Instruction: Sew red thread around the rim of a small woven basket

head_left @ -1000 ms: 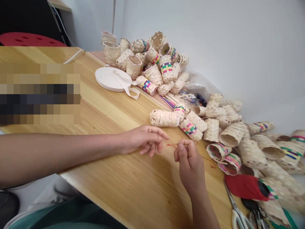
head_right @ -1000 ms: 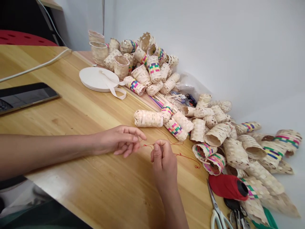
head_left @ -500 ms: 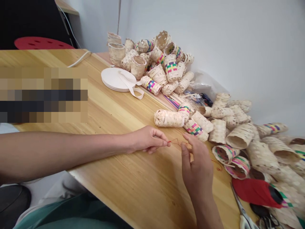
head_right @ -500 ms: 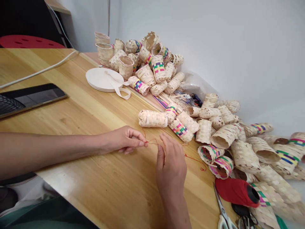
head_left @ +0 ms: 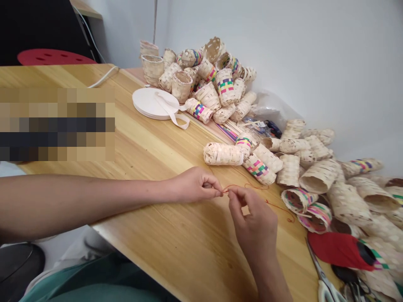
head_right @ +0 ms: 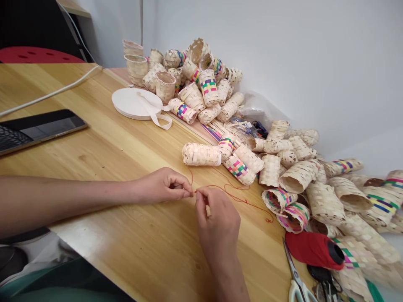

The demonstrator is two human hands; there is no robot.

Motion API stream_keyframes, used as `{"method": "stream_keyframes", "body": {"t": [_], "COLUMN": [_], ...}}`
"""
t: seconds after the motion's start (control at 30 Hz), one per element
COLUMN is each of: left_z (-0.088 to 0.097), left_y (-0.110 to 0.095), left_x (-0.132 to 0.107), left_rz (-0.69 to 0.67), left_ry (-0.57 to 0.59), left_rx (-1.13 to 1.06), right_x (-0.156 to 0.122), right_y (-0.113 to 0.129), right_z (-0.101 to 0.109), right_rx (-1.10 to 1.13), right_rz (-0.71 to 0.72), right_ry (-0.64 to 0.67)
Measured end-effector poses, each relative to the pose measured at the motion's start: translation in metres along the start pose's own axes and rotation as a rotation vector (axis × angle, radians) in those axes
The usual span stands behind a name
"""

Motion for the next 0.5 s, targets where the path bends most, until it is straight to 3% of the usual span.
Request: {"method": "stream_keyframes", "body": {"t": [0.1,0.2,0.33,0.5], "left_z": [0.003,0.005,0.005,0.005], "left_y": [-0.003,-0.003,0.000,-0.001], "left_x": [0.002,0.004,0.005,0.004], "left_rz": [-0.007,-0.037,-0.059,-0.017], "left_ry": [-0.027,-0.036,-0.026,-0.014], "left_rx": [-0.013,0.001,0.002,-0.057], "right_x": [0.000,-0.001,-0.003,-0.004], "right_y": [-0.020,-0.035,-0.040,-0.039], "right_z": [0.000,-0.002,-0.004,-0.007], "right_rx": [0.149,0.309,0.444,0.512], "right_rz": [-0.290,-0.492,-0.576,-0.567], "right_ry": [0.027,0.033,0.011,0.005]}}
Point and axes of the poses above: each hand's wrist, its own x-axis towards the middle knuckle, its own z-axis out of the back of the hand, y = z × x, the point moved 5 cm from there along x, towards the middle knuckle, and after that the axes turned 1 degree about -z, right-handed, at the moved point
